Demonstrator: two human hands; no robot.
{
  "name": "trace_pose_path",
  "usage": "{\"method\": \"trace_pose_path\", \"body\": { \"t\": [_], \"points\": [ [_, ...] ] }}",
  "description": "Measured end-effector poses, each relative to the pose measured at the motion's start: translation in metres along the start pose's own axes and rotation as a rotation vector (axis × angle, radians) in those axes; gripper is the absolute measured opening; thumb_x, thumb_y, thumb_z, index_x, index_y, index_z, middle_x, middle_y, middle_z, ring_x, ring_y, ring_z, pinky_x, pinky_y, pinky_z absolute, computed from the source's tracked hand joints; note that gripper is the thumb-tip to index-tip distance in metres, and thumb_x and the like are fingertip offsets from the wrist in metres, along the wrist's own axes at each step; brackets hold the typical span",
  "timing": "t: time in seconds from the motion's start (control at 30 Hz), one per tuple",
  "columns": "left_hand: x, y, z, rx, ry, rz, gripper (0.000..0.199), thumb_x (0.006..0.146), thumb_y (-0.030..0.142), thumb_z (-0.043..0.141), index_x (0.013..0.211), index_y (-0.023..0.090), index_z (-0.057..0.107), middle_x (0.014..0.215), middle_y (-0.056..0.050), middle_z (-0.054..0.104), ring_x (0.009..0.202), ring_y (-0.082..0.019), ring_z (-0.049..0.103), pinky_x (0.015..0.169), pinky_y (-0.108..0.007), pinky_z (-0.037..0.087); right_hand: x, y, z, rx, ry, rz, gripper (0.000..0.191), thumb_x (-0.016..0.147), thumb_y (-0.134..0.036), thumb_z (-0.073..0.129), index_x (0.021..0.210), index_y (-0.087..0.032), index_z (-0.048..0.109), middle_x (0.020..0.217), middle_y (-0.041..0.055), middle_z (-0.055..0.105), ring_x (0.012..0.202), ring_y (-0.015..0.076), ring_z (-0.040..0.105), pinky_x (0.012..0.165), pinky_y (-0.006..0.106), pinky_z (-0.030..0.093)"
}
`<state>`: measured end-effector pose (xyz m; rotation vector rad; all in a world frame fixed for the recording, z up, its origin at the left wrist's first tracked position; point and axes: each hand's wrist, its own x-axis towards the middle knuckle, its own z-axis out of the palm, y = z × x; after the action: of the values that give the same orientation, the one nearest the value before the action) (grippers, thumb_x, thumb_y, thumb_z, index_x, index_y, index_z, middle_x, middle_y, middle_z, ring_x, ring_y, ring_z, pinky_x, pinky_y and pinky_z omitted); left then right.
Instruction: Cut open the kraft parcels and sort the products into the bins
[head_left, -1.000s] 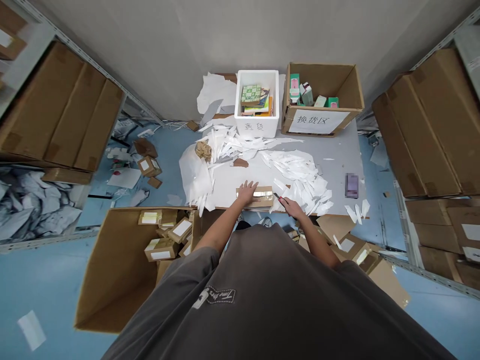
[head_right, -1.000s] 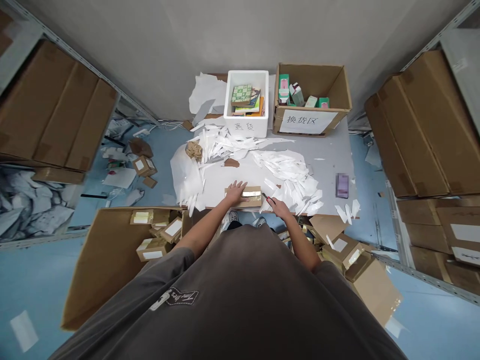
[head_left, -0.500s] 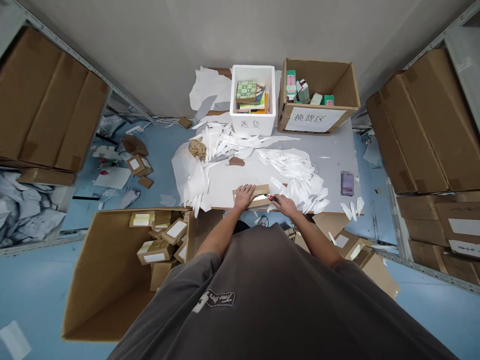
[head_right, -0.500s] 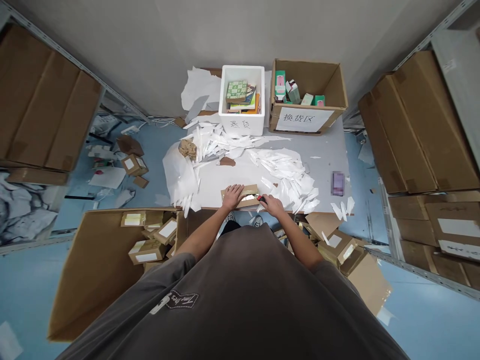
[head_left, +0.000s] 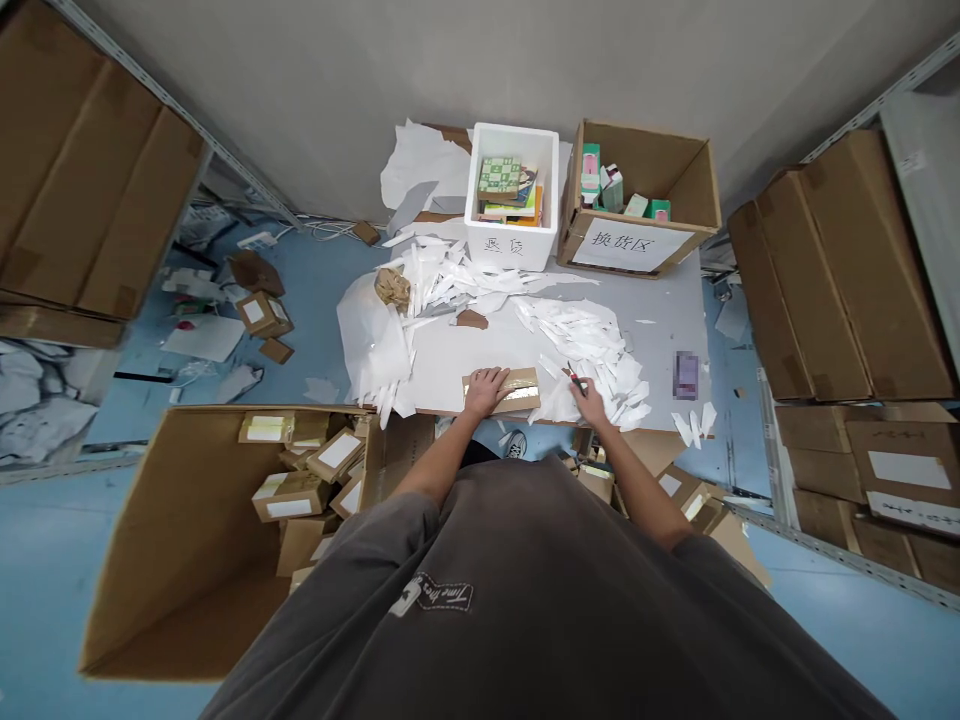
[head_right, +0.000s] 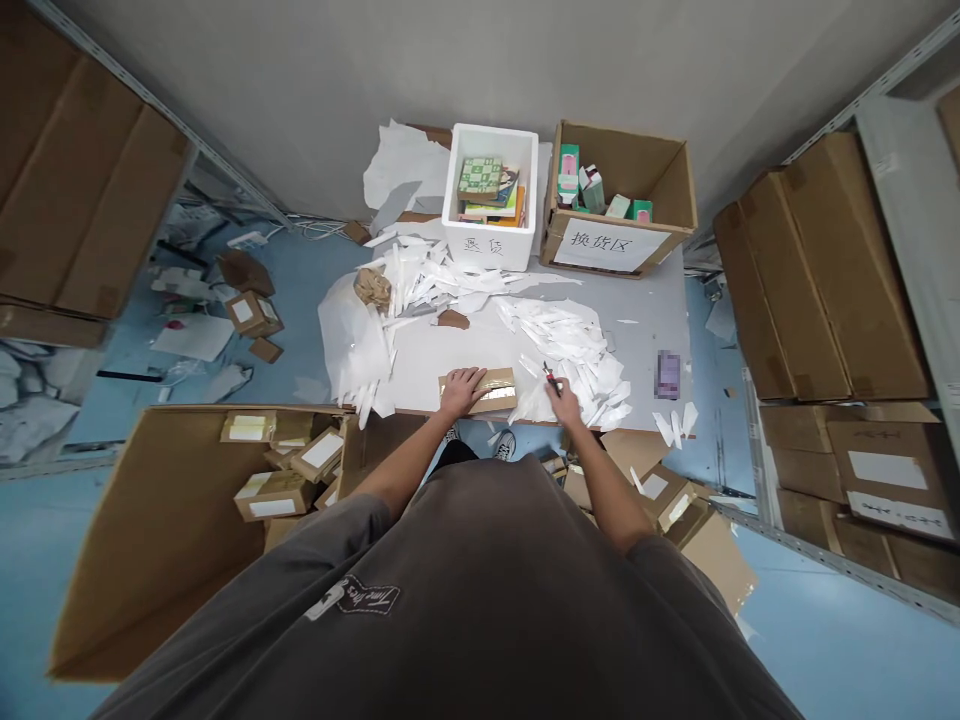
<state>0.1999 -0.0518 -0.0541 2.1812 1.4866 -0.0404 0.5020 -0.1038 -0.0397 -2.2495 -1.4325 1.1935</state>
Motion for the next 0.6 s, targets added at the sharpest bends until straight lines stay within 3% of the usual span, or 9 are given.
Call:
{"method": "trace_pose_path", "body": {
  "t": [0.13,0.23,0.33,0.43,0.6],
  "points": [
    [0.001,0.015,0.004,-0.012,0.084,-0.265,0.065,0.112,0.059,0.034,0.169,0.028,0.043,0.166,-0.011,0.052,0.149,-0.03,0.047,0.127,-0.045,0.032,-0.003,-0.028,0.078,0.195,0.001,0.084,0.057,0.09,-0.067,0.068,0.122,-0.022,0.054,0.111,0.0088,0.075,0.101,0.0261,0.072,0.083,0.029,0.056],
    [-0.004,0.028,0.008,-0.039,0.14,-0.527,0.068,0.113,0.057,0.03,0.172,0.023,0.037,0.166,-0.016,0.051,0.147,-0.034,0.048,0.12,-0.049,0.04,0.014,-0.057,0.119,0.187,0.047,0.18,0.047,0.091,-0.057,0.064,0.122,-0.022,0.053,0.118,0.011,0.074,0.108,0.0276,0.072,0.087,0.031,0.056],
    [-0.015,0.031,0.011,-0.103,0.149,-0.644,0.067,0.114,0.052,0.03,0.174,0.021,0.031,0.167,-0.018,0.049,0.146,-0.035,0.05,0.114,-0.048,0.047,0.042,-0.084,0.132,0.2,0.047,0.187,0.038,0.094,-0.049,0.055,0.122,-0.023,0.053,0.116,0.0107,0.074,0.106,0.0272,0.072,0.085,0.031,0.056],
    [-0.025,0.022,0.009,-0.193,0.158,-0.697,0.068,0.114,0.051,0.032,0.174,0.02,0.029,0.165,-0.019,0.05,0.144,-0.035,0.053,0.111,-0.046,0.05,0.059,-0.1,0.135,0.238,-0.022,0.081,0.039,0.095,-0.055,0.055,0.118,-0.024,0.054,0.102,0.0066,0.074,0.094,0.0256,0.071,0.077,0.029,0.055],
    [-0.027,0.003,0.003,-0.313,0.168,-0.69,0.077,0.109,0.06,0.044,0.173,0.02,0.029,0.166,-0.02,0.048,0.144,-0.036,0.055,0.112,-0.045,0.052,0.048,-0.088,0.146,0.339,0.015,-0.03,0.051,0.088,-0.069,0.062,0.113,-0.025,0.054,0.1,0.0053,0.074,0.092,0.0253,0.071,0.077,0.029,0.054]
  ]
}}
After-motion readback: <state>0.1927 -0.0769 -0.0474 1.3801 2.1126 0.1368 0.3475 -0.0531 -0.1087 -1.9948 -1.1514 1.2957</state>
